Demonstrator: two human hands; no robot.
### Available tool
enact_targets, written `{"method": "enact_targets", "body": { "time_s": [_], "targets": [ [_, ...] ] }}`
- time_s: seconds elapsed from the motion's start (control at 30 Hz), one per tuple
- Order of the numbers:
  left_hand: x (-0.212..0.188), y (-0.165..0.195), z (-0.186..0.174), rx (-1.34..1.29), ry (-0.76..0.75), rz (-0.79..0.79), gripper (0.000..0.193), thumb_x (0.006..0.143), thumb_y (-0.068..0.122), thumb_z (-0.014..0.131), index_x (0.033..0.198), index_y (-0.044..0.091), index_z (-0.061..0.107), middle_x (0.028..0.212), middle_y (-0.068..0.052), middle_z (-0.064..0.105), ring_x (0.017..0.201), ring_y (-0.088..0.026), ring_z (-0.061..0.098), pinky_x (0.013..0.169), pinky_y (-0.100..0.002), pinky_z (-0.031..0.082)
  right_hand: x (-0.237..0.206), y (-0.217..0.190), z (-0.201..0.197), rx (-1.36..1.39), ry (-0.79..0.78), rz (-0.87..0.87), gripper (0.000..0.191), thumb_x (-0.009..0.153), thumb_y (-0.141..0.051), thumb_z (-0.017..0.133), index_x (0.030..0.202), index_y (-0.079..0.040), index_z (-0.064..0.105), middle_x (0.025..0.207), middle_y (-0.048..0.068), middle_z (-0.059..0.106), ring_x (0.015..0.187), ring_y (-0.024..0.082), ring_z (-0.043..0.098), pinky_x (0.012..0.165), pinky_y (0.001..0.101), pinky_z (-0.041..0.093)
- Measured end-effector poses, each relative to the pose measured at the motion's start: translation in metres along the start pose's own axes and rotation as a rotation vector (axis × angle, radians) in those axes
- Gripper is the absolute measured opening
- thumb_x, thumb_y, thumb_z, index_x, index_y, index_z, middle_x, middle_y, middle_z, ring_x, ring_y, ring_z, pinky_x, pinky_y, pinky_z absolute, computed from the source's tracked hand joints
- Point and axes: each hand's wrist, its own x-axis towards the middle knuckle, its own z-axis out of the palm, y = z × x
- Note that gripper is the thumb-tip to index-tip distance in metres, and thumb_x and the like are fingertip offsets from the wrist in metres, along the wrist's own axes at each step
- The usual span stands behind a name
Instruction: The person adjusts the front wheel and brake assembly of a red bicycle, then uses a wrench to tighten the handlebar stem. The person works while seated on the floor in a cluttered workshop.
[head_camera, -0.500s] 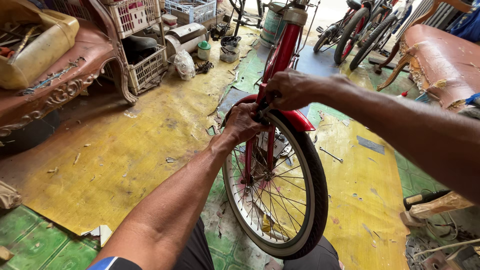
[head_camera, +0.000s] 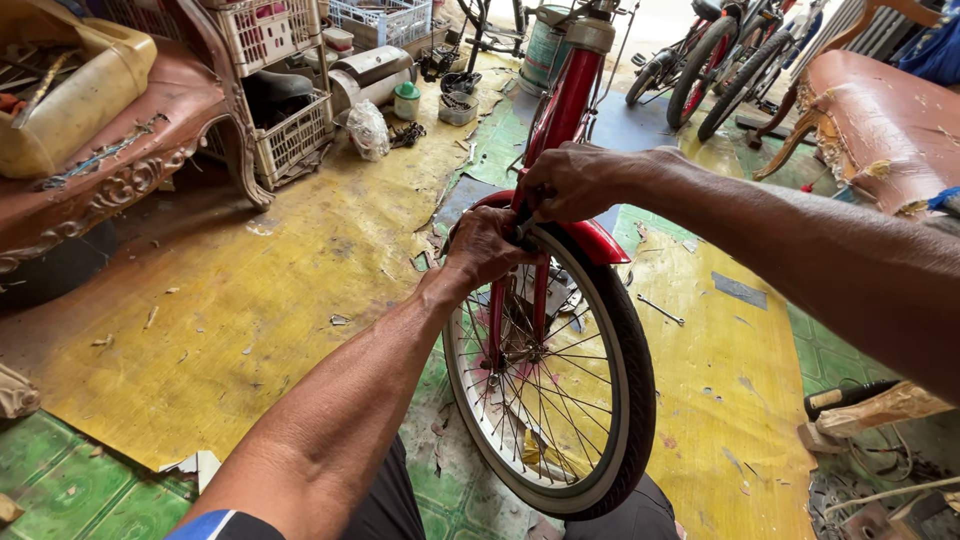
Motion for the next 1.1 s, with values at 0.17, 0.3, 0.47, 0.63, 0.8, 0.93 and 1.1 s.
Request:
{"method": "enact_targets", "body": {
  "time_s": [0.17, 0.3, 0.47, 0.63, 0.8, 0.93, 1.1],
  "targets": [
    [0.000, -0.002, -0.003, 0.003, 0.032, 0.140, 0.042, 0.062, 0.031, 0.095, 0.100, 0.020, 0.083, 0.098, 0.002, 0.081, 0.109, -0.012, 0.070, 0.097, -0.033, 0.056, -0.005, 0.002, 0.014, 0.069, 0.121, 0.016, 0.020, 0.093, -0.025, 0.065, 0.109, -0.021, 0.077, 0.090, 0.002, 0.074, 0.076, 0.017, 0.064, 0.070, 0.0380, 0.054],
    [0.001, -0.002, 0.000, -0.011, 0.087, 0.177, 0.039, 0.061, 0.031, 0.095, 0.096, 0.019, 0.084, 0.097, 0.002, 0.081, 0.105, -0.014, 0.071, 0.093, -0.034, 0.057, -0.009, 0.005, 0.021, 0.144, 0.174, 0.036, 0.017, 0.093, -0.027, 0.068, 0.101, -0.015, 0.077, 0.080, 0.004, 0.069, 0.064, 0.015, 0.058, 0.060, 0.0407, 0.052],
    [0.003, -0.001, 0.004, 0.007, 0.019, 0.029, 0.035, 0.067, 0.039, 0.091, 0.094, 0.018, 0.081, 0.086, 0.000, 0.081, 0.081, -0.014, 0.077, 0.085, -0.031, 0.061, -0.029, -0.007, 0.026, -0.233, 0.159, -0.012, 0.032, 0.095, -0.042, 0.055, 0.089, -0.013, 0.068, 0.057, -0.001, 0.055, 0.044, 0.013, 0.044, 0.042, 0.0369, 0.046],
    [0.006, 0.002, 0.003, 0.057, -0.045, 0.002, 0.037, 0.069, 0.040, 0.091, 0.091, 0.012, 0.079, 0.081, -0.003, 0.079, 0.075, -0.015, 0.074, 0.078, -0.034, 0.059, -0.043, -0.039, 0.028, -0.680, 0.120, 0.077, 0.072, 0.092, -0.079, 0.043, 0.072, -0.014, 0.065, 0.053, -0.006, 0.039, 0.047, 0.013, 0.036, 0.049, 0.0345, 0.037],
    [0.010, 0.002, -0.008, 0.131, -0.175, 0.013, 0.041, 0.066, 0.039, 0.090, 0.092, 0.011, 0.075, 0.078, -0.002, 0.077, 0.070, -0.014, 0.073, 0.075, -0.034, 0.059, -0.043, -0.052, 0.027, -0.695, 0.163, 0.154, 0.087, 0.079, -0.092, 0.051, 0.067, -0.007, 0.062, 0.049, -0.001, 0.043, 0.046, 0.016, 0.043, 0.052, 0.0379, 0.039],
    [0.012, 0.002, -0.013, 0.102, -0.262, -0.014, 0.036, 0.067, 0.036, 0.084, 0.095, 0.014, 0.077, 0.077, -0.003, 0.077, 0.068, -0.016, 0.071, 0.071, -0.034, 0.058, -0.040, -0.049, 0.035, -0.652, 0.259, 0.146, 0.086, 0.074, -0.093, 0.054, 0.064, -0.008, 0.062, 0.051, 0.000, 0.047, 0.049, 0.018, 0.044, 0.060, 0.0418, 0.040],
    [0.010, 0.002, -0.016, 0.014, -0.272, 0.044, 0.040, 0.072, 0.043, 0.081, 0.099, 0.015, 0.074, 0.079, -0.002, 0.075, 0.068, -0.016, 0.071, 0.071, -0.032, 0.060, -0.036, -0.036, 0.046, -0.702, 0.404, 0.094, 0.079, 0.081, -0.083, 0.055, 0.062, -0.006, 0.061, 0.052, 0.005, 0.051, 0.050, 0.019, 0.045, 0.059, 0.0406, 0.042]
  ]
}}
